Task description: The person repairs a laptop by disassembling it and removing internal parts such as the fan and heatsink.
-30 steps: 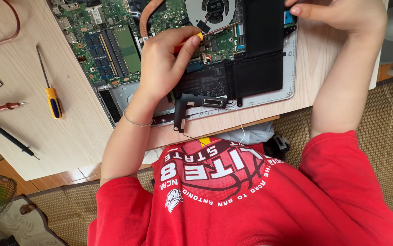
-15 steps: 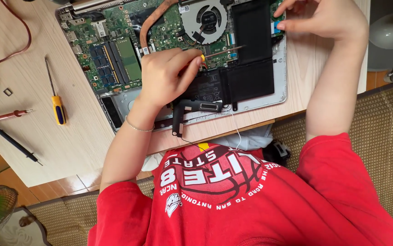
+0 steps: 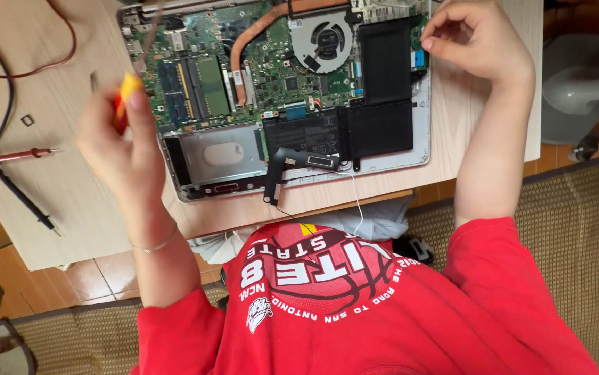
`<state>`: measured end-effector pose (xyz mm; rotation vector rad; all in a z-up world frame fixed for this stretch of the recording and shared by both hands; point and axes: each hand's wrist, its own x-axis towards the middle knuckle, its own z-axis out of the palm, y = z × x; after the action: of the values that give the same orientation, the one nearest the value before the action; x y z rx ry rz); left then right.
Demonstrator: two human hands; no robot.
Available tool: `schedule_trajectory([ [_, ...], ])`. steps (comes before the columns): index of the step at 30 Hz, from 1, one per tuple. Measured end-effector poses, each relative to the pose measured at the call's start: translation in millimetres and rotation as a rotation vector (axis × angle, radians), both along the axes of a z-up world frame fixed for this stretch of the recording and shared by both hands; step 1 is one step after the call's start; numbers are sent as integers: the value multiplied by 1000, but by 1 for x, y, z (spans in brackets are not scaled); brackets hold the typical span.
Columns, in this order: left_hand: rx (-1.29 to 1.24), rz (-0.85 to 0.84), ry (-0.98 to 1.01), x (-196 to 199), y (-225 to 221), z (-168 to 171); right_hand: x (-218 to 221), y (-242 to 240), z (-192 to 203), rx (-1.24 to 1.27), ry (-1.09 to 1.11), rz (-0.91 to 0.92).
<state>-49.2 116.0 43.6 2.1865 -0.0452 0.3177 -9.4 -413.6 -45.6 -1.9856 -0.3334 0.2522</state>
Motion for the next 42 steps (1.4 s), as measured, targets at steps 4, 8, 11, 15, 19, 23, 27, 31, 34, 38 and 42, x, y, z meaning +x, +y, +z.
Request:
schedule_trajectory([
  [4,12,-76,-29,-39,19,-49,0,2,-1,-57,-25,-31],
  [8,-57,-38,-22,-75,-1,-62,2,-1,-8,-62,-6,-71],
  [11,-76,27,-59,-86,-3,-58,2,-2,-16,14,-49,-54],
  [15,-110,102,-15,-89,5,-67,4,-5,-17,-5,-48,-95],
  [19,-189,45,0,-98,6,-69,4,-7,-24,9,-29,-166],
  [23,-168,45,17,-108,-2,-61,6,-6,-24,-11,-36,-201],
  [27,-142,28,20,-111,1,-61,5,0,-16,-90,-18,-238],
  [31,-131,6,17,-101,1,-36,-3,1,-5,-206,-47,-206],
  [34,-225,-27,116,-96,5,-29,-15,25,23,-400,-206,-228],
  [38,-316,-112,141,-89,-3,-21,-9,94,74,-325,-281,-248],
  [42,-339,-201,128,-78,-15,-9,7,136,73,-277,-420,-44],
])
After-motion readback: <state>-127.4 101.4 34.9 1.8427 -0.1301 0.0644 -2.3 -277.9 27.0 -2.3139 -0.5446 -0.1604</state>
